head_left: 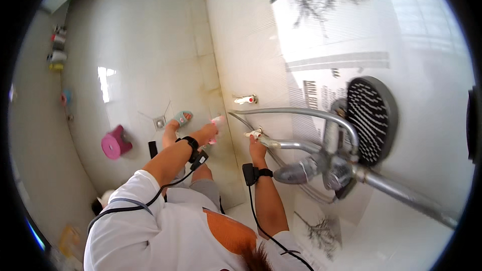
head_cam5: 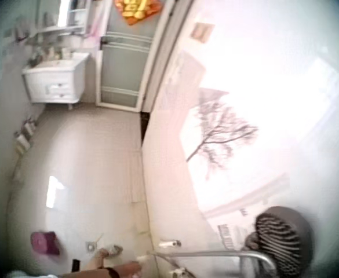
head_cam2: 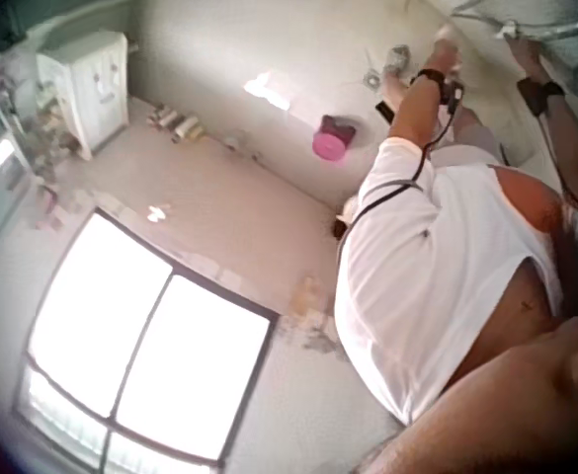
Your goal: The recorder cleans and washes a reusable sanitary pad in a sink and then takes it into another room.
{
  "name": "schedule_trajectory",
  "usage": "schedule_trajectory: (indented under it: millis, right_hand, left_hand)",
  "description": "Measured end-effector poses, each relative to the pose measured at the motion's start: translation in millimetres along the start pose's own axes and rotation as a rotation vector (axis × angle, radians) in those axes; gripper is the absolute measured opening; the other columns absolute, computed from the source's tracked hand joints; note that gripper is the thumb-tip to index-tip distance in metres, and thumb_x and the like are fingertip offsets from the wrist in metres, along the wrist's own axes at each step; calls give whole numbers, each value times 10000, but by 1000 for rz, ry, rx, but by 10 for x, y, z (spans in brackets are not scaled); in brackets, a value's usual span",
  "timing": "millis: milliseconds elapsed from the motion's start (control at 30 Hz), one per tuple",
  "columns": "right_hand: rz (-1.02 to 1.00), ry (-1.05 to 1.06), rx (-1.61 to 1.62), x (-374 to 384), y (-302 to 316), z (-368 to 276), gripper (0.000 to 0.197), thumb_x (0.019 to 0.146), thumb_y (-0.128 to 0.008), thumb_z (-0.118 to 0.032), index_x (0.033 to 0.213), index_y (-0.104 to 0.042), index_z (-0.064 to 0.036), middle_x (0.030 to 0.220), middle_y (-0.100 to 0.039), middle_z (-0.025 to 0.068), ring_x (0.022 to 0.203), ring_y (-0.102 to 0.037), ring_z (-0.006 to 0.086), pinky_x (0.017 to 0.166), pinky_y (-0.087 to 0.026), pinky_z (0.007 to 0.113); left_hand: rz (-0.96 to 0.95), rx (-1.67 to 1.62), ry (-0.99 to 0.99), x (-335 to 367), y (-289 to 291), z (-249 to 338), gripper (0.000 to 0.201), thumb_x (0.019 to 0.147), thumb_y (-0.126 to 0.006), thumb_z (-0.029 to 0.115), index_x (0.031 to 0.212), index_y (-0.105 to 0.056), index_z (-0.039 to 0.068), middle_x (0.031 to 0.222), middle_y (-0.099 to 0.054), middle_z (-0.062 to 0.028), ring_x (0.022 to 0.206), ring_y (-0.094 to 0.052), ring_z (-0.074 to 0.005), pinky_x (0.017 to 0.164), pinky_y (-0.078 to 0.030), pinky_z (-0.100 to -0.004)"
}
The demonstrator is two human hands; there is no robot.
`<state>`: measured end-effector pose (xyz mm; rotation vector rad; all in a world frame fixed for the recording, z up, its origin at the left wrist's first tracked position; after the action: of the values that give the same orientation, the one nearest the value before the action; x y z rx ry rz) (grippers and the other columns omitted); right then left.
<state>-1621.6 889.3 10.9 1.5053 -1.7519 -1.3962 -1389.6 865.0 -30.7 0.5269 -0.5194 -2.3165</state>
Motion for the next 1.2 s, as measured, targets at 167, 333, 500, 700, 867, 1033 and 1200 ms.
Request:
schedule_trajectory:
  millis: [167, 333, 500, 700, 867, 1033, 1200]
  right_hand:
    - [-154, 143, -37, -72, 44, -521, 296, 729, -543, -34, 1007, -452, 12, 944, -521, 200, 863, -512, 355, 733, -407, 429]
    - [-142, 280, -295, -107, 320, -414, 476, 783, -490, -5, 1234, -352, -73, 1047, -549, 162, 891, -548, 326, 729, -431, 388]
    - [11, 257, -188, -277, 308, -496, 475, 794, -482, -21, 1239, -316, -32, 1111, -488, 201, 892, -547, 319, 730, -433, 376]
    - [-20, 97, -63, -702, 123, -154, 352, 794, -461, -31, 1132, -371, 5, 1038, -483, 204, 785, -547, 278, 699, -436, 345]
    - [-350, -368, 477, -547, -604, 421, 293, 802, -517, -120, 1045, -427, 17, 1045, -501, 134, 792, -549, 225, 719, -445, 271]
    - [-473, -610, 1178, -16, -1429, 452, 237, 834, -495, -211, 939, -512, 0, 909, -573, 85, 784, -566, 192, 691, -463, 262]
    - [-822, -681, 1444, 242, -1803, 561, 378, 848, -455, -398, 957, -552, -49, 900, -594, 85, 825, -560, 191, 722, -448, 282]
  left_hand:
    - [356, -405, 113, 233, -996, -528, 148, 725, -581, 153, 810, -544, 37, 693, -526, -119, 600, -519, -245, 523, -411, -351]
    - [208, -1522, 818, 710, -1399, -206, 213, 782, -548, 276, 817, -534, 66, 580, -449, -31, 468, -436, -140, 428, -360, -293]
    - [424, -2073, 640, 743, -1573, -332, 225, 841, -395, 244, 915, -493, 56, 552, -406, -55, 455, -405, -172, 447, -352, -295]
    - [663, -628, 362, 690, -1327, -238, 99, 758, -532, 114, 735, -514, 20, 559, -475, -83, 540, -486, -180, 541, -431, -300]
    - [607, -519, 493, 766, -1551, -355, 73, 697, -569, 83, 735, -544, 26, 685, -555, -117, 630, -540, -239, 594, -454, -325]
    - [595, -854, 479, 793, -1773, -460, 163, 644, -629, 107, 757, -539, 30, 700, -585, -144, 626, -561, -284, 606, -467, -314]
    - [662, -1872, 661, 574, -1629, -341, 191, 811, -463, 169, 944, -498, 36, 883, -555, -90, 788, -532, -211, 691, -455, -312]
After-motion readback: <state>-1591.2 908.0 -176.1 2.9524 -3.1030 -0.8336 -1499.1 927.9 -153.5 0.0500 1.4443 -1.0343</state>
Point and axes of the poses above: each hand's wrist, its own x-axis towards the middle knuckle, its own y-axis out of the back of the hand, z = x × y, the point moved 5 cm from there along x, towards the middle knuckle
